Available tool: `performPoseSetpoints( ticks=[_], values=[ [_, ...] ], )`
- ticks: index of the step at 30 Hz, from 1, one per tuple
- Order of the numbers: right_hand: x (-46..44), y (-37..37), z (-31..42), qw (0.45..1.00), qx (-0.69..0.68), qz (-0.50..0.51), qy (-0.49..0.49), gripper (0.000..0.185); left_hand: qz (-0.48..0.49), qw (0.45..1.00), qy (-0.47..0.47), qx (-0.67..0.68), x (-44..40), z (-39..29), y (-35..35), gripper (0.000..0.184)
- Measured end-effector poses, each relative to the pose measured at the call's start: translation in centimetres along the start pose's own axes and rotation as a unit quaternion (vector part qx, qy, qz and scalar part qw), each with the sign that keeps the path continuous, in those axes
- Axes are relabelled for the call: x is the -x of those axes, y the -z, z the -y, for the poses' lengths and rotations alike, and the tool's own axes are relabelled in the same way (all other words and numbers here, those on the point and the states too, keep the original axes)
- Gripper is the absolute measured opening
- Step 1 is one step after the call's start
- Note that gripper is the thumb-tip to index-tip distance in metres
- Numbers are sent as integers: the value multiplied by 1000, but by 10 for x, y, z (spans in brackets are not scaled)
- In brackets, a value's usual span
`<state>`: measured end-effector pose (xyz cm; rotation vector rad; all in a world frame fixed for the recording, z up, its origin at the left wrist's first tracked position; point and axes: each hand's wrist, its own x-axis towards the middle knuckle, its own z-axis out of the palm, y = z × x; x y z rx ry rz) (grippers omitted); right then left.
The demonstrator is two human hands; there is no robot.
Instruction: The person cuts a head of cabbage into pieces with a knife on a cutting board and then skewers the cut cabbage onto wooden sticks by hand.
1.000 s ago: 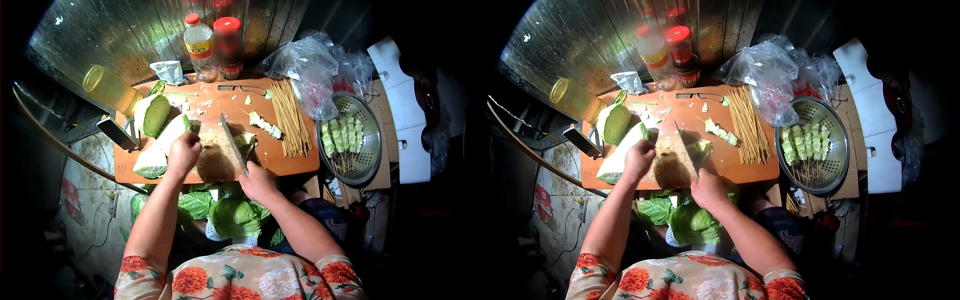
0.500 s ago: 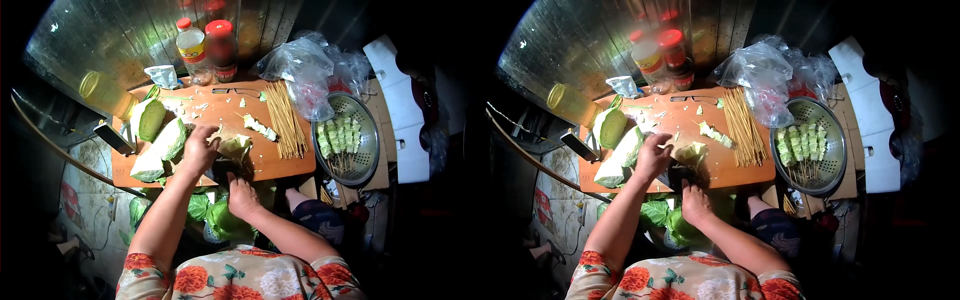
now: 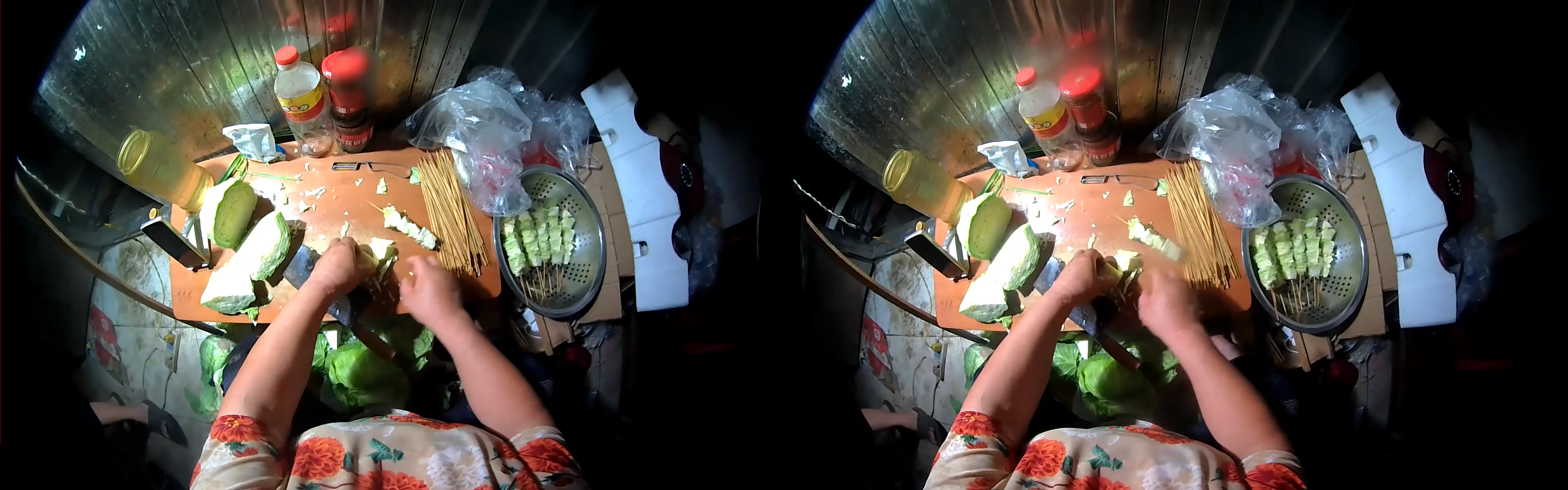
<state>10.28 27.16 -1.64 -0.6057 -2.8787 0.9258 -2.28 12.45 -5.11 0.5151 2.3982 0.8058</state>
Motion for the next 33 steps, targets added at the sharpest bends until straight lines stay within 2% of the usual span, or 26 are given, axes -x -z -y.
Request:
performPoseSetpoints(
  ticks=[1, 3, 5, 7, 10, 11, 13, 14, 15, 16, 17, 19, 21, 23, 25, 30, 33],
  values=[
    [-11, 8, -8, 999, 41, 7, -21, 28, -21, 1000, -16, -10, 2, -4, 1, 38],
    [-26, 16, -25, 997, 61, -11, -55, 26, 6, 999, 5, 36, 9, -13, 0, 39],
    [-31, 16, -37, 995, 62, -42, -58, 22, -27, 999, 0, 31, 17, -14, -6, 40],
    [-34, 11, -46, 994, 60, -72, -59, 18, -19, 999, -16, 26, 22, -12, 1, 40],
    [-36, -3, -55, 991, 70, -98, -63, 11, -68, 990, 17, 120, 27, -8, 11, 41],
    [-38, -7, -59, 989, 81, -92, -84, 9, -31, 948, 61, 310, 22, 3, 8, 37],
    [-40, -3, -54, 988, 91, -87, -94, 8, -14, 870, 62, 489, 26, -3, 27, 37],
    [-40, 1, -50, 994, 52, -55, -79, 8, -11, 820, 65, 569, 33, -8, 39, 32],
    [-38, 4, -41, 998, 15, -22, -63, 9, -21, 818, 63, 572, 34, -7, 45, 32],
    [-34, 7, -30, 997, -49, -11, -63, 9, -47, 794, 57, 603, 36, -5, 50, 28],
    [-28, 13, -16, 997, -47, -10, -54, 9, -73, 768, 50, 634, 37, -3, 56, 25],
    [-12, 25, 15, 993, -116, 27, 2, 6, -79, 767, 46, 636, 38, 4, 68, 21],
    [11, 32, 40, 977, -202, 34, 61, 6, -123, 724, 80, 674, 39, 5, 74, 20],
    [28, 19, 42, 954, -275, 43, 106, 8, -143, 713, 91, 681, 44, 7, 83, 19],
    [39, 22, 59, 964, -240, 47, 106, 11, -128, 701, 48, 700, 46, 16, 89, 17],
    [43, 21, 75, 969, -216, 73, 99, 11, -159, 683, 40, 711, 50, 29, 95, 28],
    [42, 23, 79, 969, -210, 81, 103, 10, -187, 683, 49, 704, 57, 18, 104, 24]
  ],
)
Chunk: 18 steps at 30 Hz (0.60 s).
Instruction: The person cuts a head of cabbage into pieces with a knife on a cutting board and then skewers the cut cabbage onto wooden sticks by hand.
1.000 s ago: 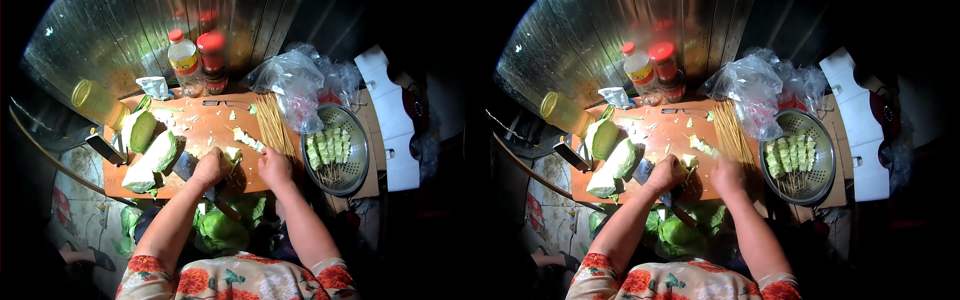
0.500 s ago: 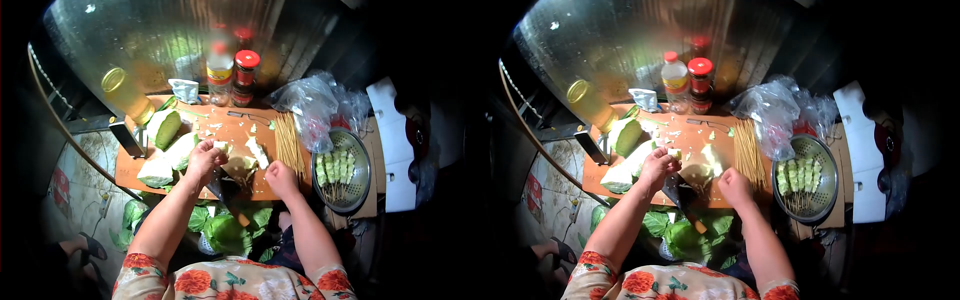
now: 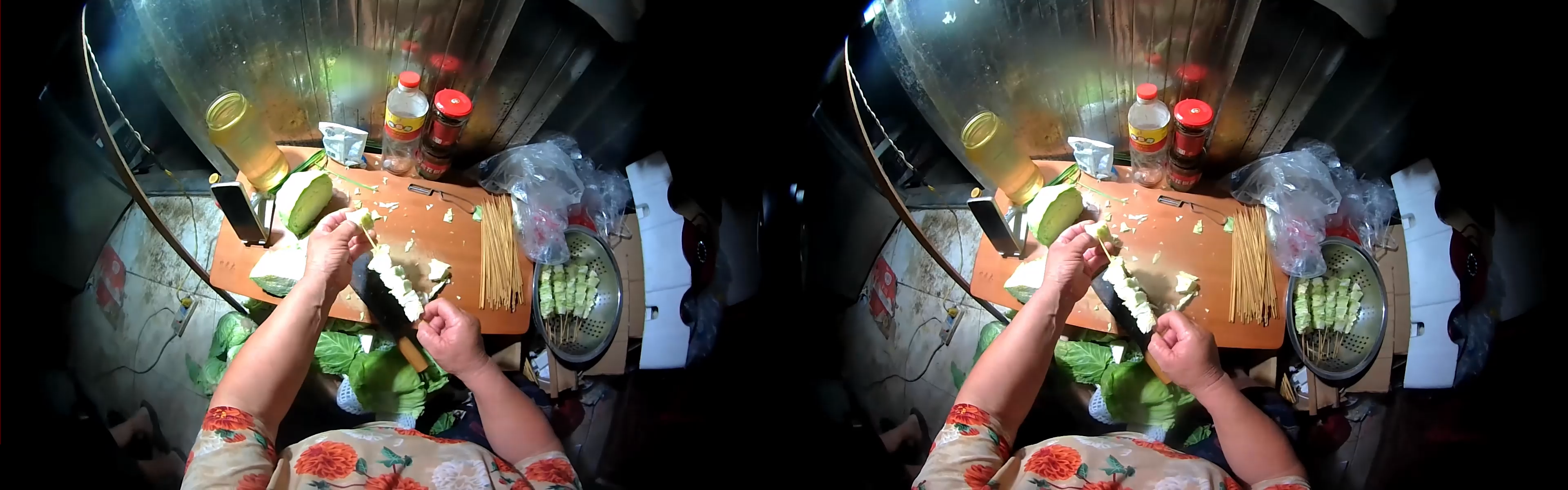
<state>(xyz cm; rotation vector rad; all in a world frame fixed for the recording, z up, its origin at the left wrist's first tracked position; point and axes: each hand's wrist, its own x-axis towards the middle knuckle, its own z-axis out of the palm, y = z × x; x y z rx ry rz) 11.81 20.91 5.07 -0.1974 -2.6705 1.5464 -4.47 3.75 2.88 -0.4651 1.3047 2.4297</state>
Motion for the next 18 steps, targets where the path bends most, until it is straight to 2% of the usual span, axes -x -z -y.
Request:
performPoseSetpoints(
  ticks=[4, 7, 13, 14, 16, 18],
  values=[
    [-1, 1, 4, 999, -30, 9, -19, 10, 10, 998, -41, -36, 4, -5, -7, 26],
    [-1, -2, 2, 995, -86, 17, -55, 9, 32, 983, -113, -142, 4, -4, -6, 28],
    [2, -12, -6, 974, -208, 5, -94, 9, 79, 969, -158, -173, 6, 4, -7, 25],
    [4, -13, -6, 964, -244, -3, -103, 11, 79, 969, -157, -173, 8, 3, -8, 25],
    [7, -13, -6, 978, -197, -19, -70, 11, 74, 991, -14, -110, 14, -3, -12, 22],
    [8, -14, -6, 988, -149, -34, -37, 11, 113, 985, -14, -133, 17, 3, -13, 20]
  ],
)
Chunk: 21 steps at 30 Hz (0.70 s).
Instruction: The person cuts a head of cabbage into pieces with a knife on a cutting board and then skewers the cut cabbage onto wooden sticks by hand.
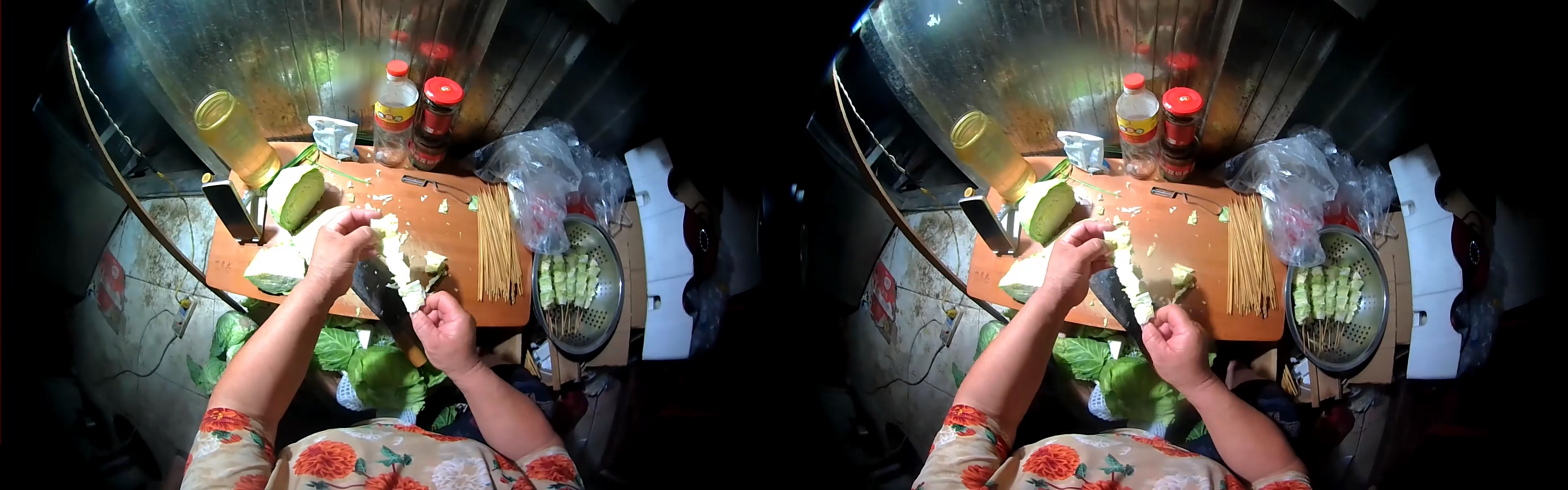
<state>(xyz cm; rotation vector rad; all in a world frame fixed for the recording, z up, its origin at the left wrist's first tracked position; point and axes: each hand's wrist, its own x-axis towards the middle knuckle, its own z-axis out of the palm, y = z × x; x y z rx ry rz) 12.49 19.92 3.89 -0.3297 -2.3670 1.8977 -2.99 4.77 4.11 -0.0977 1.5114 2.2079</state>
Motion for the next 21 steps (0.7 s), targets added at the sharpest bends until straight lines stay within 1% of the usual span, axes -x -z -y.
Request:
performPoseSetpoints(
  ticks=[2, 5, 9, 11, 12, 15, 16, 17, 18, 20, 21],
  values=[
    [0, 0, -1, 999, 37, -17, 32, 12, 21, 1000, -21, 5, -3, 5, 2, 20],
    [2, 2, -2, 999, 31, -19, 29, 12, 26, 998, -37, -35, -1, 8, -2, 19],
    [2, 4, 2, 999, 39, -26, 28, 12, 29, 999, -35, -17, 0, 10, -4, 20],
    [-3, 4, 5, 998, 39, -24, 39, 12, 41, 996, -69, 26, -1, 11, -3, 21],
    [-4, 4, 7, 998, 38, -27, 39, 12, 43, 996, -68, 24, 0, 10, -5, 21],
    [-3, 3, 15, 997, 52, -38, 41, 12, 55, 988, -133, 54, 3, 5, -9, 26],
    [-2, 3, 18, 991, 96, -47, 84, 13, 58, 988, -131, 52, 4, 4, -12, 26],
    [-1, 4, 20, 980, 141, -55, 127, 13, 32, 986, -121, 111, 7, 2, -17, 25],
    [-2, 4, 20, 980, 141, -58, 125, 13, 6, 979, -112, 169, 9, 0, -21, 25],
    [-2, 4, 20, 969, 178, -65, 161, 15, 18, 982, -96, 164, 4, 7, -17, 26],
    [0, 4, 19, 974, 186, -49, 121, 16, 3, 980, -91, 176, 5, 8, -18, 25]
  ],
)
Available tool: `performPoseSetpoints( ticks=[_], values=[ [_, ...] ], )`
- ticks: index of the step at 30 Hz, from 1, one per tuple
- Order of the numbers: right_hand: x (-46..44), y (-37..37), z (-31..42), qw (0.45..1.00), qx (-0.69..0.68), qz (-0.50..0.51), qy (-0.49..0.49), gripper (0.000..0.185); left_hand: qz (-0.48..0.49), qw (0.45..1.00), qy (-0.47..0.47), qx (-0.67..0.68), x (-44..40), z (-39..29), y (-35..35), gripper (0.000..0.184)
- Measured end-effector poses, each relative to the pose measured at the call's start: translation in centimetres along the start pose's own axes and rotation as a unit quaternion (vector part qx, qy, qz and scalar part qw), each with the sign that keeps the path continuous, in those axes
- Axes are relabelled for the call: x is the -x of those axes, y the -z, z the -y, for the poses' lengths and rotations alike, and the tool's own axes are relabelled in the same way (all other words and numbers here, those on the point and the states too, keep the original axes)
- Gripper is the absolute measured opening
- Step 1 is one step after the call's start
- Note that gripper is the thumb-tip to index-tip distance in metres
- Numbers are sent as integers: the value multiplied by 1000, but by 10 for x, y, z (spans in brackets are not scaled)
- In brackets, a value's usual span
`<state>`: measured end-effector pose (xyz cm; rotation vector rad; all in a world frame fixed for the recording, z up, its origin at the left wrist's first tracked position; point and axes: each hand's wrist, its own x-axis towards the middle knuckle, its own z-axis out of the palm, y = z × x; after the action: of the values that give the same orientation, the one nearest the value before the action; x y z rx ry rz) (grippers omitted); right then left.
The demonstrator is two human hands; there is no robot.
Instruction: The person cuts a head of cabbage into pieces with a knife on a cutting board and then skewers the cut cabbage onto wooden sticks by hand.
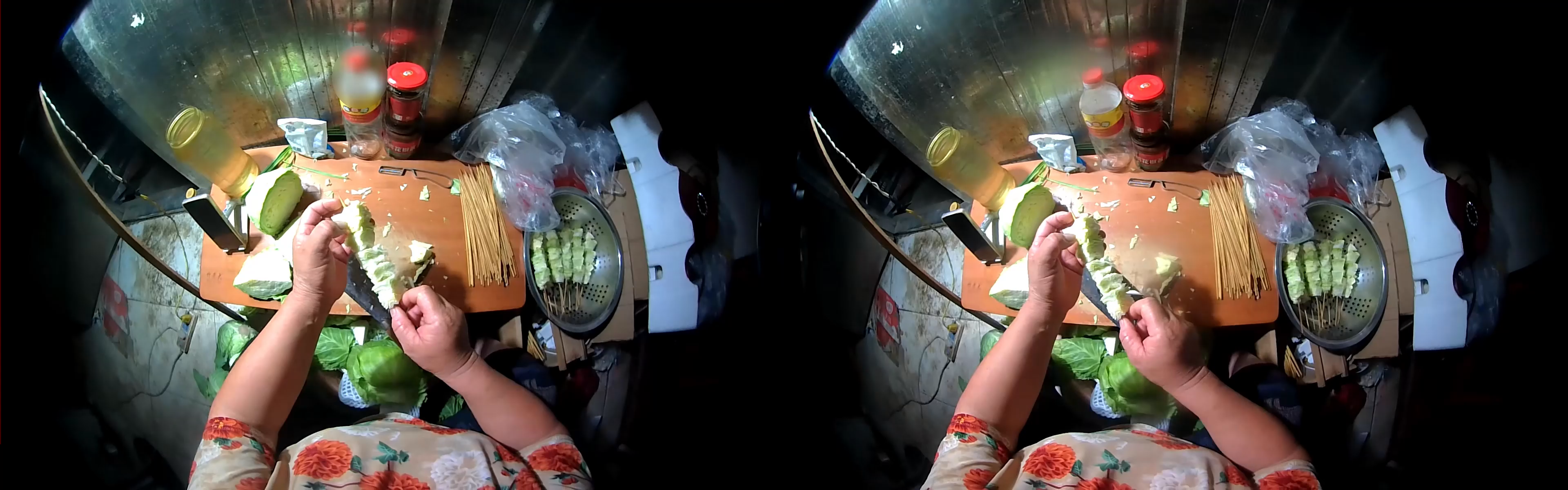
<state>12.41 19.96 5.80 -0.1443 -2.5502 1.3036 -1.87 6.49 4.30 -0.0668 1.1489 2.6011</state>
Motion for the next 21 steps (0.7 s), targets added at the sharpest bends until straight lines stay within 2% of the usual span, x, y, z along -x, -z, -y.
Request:
performPoseSetpoints(
  ticks=[7, 9, 11, 13, 15, 17, 18, 20, 21],
  values=[
    [4, -1, -13, 996, -23, 25, -88, 15, -19, 1000, -2, 10, 3, 3, -6, 25],
    [7, -7, -30, 991, -87, 12, -105, 12, 38, 996, -28, -74, 5, 2, -2, 34],
    [2, 3, -31, 994, -78, -2, -72, 12, 84, 986, -104, -98, 9, 5, -17, 48],
    [-3, 15, -34, 986, -123, -7, -111, 8, 44, 990, -49, -128, 19, -3, -31, 61],
    [-10, 33, -42, 980, -136, -23, -141, 8, 40, 988, -20, -147, 23, 1, -34, 61],
    [-22, 60, -54, 977, -116, -73, -163, 10, 73, 989, 19, -125, 32, 6, -40, 59],
    [-26, 73, -69, 969, -151, -112, -160, 9, 87, 985, 38, -143, 37, 10, -43, 58],
    [-30, 114, -95, 968, -91, -158, -171, 8, 111, 977, 61, -173, 48, 17, -49, 55],
    [-28, 136, -104, 955, -74, -179, -224, 7, 120, 974, 76, -175, 53, 20, -51, 52]
  ],
)
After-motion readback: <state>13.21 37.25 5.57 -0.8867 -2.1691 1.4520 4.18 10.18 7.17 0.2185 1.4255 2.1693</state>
